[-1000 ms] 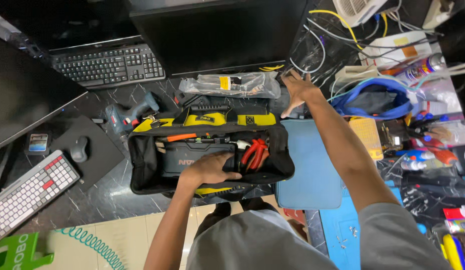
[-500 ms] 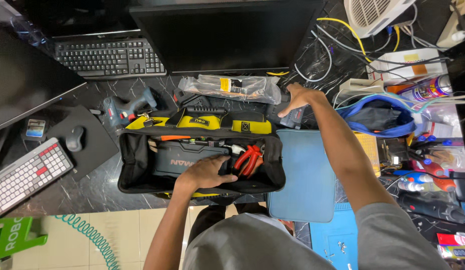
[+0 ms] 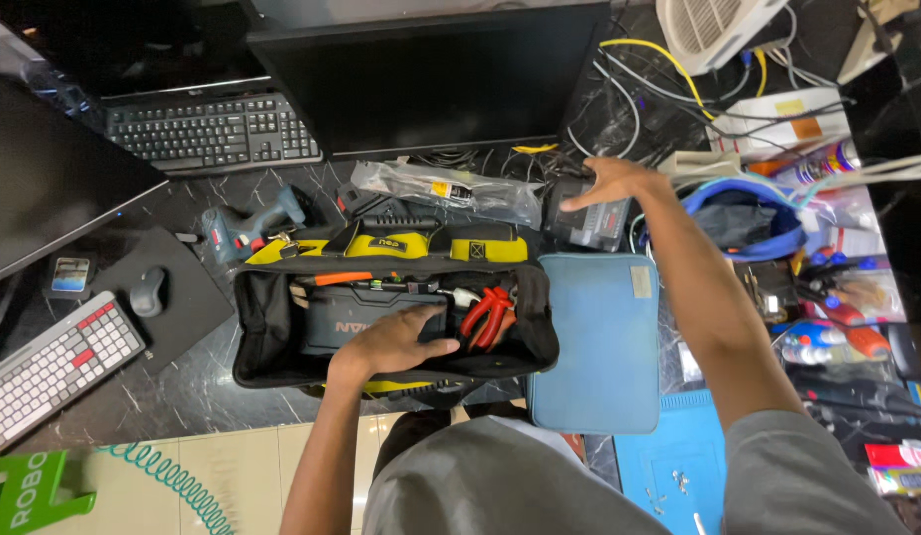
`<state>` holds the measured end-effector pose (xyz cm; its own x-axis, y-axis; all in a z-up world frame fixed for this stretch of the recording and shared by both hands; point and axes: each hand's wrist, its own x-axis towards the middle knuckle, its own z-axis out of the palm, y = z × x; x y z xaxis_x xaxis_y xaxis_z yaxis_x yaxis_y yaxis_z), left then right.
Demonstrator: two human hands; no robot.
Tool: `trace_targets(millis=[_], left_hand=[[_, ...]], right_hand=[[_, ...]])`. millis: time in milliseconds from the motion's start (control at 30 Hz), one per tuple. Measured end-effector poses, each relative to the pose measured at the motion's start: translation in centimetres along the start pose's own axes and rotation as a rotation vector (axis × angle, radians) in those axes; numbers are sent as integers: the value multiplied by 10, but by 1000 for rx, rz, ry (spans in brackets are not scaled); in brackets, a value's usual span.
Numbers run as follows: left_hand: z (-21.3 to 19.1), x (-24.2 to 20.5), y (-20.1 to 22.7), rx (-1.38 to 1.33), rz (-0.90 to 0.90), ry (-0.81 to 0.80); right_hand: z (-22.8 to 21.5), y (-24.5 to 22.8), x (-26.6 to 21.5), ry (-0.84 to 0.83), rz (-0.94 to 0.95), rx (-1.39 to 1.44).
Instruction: The person packs various tools into a yellow and black tool bag. They place a power drill, a battery charger, a tape measure, and other small items into the bag, then close and secure the bag's straps.
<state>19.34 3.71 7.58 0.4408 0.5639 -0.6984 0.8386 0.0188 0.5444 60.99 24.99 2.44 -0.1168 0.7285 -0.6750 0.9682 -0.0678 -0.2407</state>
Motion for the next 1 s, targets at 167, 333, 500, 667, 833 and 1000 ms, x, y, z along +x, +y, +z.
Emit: trace_targets(millis=[167,333,500,667,833,1000], left_hand=[[-17,-13,23,-90,160,22],[-33,-7,42,-218,375,31],[-57,1,86,-388,228,208],[-67,21,92,-631,362,702],[-95,5,90,-344,450,725],[-79,18,80,-716,363,327]], right_hand=[[-36,-12,-69,-17,112,27],[-72,-46,-175,-11,202,27],[-72,-74,-234,39,314,254],[-63,-48,-249,68,158,297],[-34,15,-183,117,-224,185],[-5,-82,-183,325,-185,832]])
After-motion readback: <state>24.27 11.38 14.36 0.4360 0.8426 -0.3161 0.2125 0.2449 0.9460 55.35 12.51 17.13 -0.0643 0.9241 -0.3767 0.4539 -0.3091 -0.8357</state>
